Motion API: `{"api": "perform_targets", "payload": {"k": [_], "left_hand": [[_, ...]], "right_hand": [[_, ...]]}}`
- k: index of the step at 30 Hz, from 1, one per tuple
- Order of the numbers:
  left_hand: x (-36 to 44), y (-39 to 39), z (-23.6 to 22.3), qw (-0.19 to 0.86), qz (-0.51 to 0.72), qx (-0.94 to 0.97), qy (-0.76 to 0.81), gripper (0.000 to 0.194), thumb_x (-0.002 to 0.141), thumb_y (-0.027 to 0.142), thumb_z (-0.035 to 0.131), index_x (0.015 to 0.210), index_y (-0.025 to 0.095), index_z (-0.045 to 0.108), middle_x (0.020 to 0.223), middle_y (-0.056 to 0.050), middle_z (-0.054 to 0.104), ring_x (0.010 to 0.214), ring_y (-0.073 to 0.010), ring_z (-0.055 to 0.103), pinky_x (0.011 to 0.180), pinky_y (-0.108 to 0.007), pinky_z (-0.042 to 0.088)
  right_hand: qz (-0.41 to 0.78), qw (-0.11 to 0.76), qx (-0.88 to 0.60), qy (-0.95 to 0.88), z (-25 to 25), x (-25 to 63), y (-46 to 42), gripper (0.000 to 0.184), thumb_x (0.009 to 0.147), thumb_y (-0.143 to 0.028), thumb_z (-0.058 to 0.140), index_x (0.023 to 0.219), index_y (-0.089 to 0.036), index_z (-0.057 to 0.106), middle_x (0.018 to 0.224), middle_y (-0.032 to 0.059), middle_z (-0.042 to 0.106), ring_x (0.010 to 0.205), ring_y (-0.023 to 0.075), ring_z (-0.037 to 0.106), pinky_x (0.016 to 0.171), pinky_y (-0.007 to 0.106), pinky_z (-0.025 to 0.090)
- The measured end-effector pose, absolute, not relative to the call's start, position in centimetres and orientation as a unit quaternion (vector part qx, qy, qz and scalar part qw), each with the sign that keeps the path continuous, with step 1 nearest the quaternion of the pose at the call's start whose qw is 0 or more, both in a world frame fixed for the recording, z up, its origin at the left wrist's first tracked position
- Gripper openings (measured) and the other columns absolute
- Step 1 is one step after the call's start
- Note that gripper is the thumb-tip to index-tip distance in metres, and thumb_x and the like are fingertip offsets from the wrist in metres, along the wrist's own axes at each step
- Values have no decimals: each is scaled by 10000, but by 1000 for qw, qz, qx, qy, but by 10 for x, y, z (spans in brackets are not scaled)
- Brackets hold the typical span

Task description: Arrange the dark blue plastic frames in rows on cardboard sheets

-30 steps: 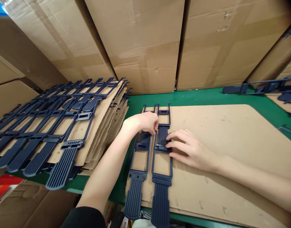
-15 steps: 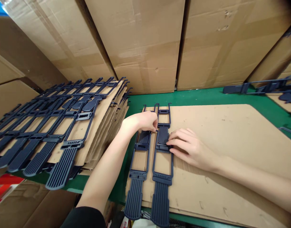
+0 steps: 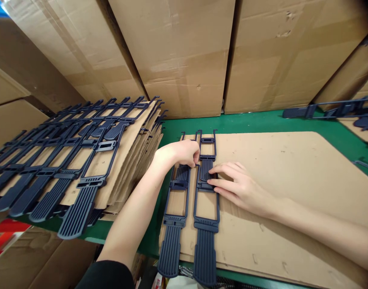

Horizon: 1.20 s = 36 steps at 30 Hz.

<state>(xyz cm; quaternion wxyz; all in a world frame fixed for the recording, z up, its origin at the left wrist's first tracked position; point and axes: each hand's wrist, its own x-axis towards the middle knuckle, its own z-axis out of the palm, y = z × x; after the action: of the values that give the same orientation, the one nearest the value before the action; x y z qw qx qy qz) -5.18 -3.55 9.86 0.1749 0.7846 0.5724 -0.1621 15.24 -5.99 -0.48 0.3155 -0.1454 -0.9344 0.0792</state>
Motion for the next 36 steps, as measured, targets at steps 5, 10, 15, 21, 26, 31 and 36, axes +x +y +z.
{"api": "perform_targets", "payload": {"k": [5,10,15,21,26,31,36], "left_hand": [[-51,-36,99,178,-164,776,583,159,651,141,701,798,158,643,701,13,650,623,-125,585,565,-207,413],[-50,-36,98,174,-162,771,591,216,641,105,692,835,173,626,776,2,673,705,-148,616,626,-225,450],[-44,-39,102,159,-167,763,604,214,645,102,690,834,175,621,806,-11,671,732,-164,621,663,-244,468],[-44,-38,101,148,-162,772,596,207,657,126,682,846,172,611,803,-10,656,712,-160,611,621,-234,445],[-44,-40,100,101,-83,828,546,202,781,225,593,967,149,609,940,-51,637,857,-178,603,712,-235,438],[-39,-51,107,66,-33,849,522,331,859,268,519,1168,152,541,1177,-83,544,1095,-202,524,933,-268,371],[-41,-71,112,92,-20,854,511,428,878,344,515,1262,159,484,1320,-99,471,1257,-213,406,1036,-294,291]], "right_hand": [[90,308,-169,-932,-4,150,-61,220,887,-191,489,1035,-207,652,1169,99,547,1095,212,481,888,397,418],[107,307,-182,-928,-3,149,-62,220,893,-191,477,1032,-207,647,1209,100,516,1114,217,468,903,410,419],[113,308,-183,-927,-2,149,-63,223,893,-190,475,1030,-210,650,1229,104,501,1124,222,468,912,416,424],[114,312,-177,-926,-2,149,-62,226,898,-197,473,1044,-222,644,1230,100,505,1130,224,466,917,435,418],[115,307,-192,-925,0,151,-61,294,891,-284,500,1163,-197,569,1248,115,513,1144,231,468,935,439,404],[103,299,-189,-930,-7,150,-59,302,882,-312,503,1155,-204,575,1254,120,511,1125,241,488,911,440,418],[113,296,-192,-929,-9,149,-59,269,889,-306,486,1112,-194,584,1228,118,522,1083,243,500,888,446,425]]}}
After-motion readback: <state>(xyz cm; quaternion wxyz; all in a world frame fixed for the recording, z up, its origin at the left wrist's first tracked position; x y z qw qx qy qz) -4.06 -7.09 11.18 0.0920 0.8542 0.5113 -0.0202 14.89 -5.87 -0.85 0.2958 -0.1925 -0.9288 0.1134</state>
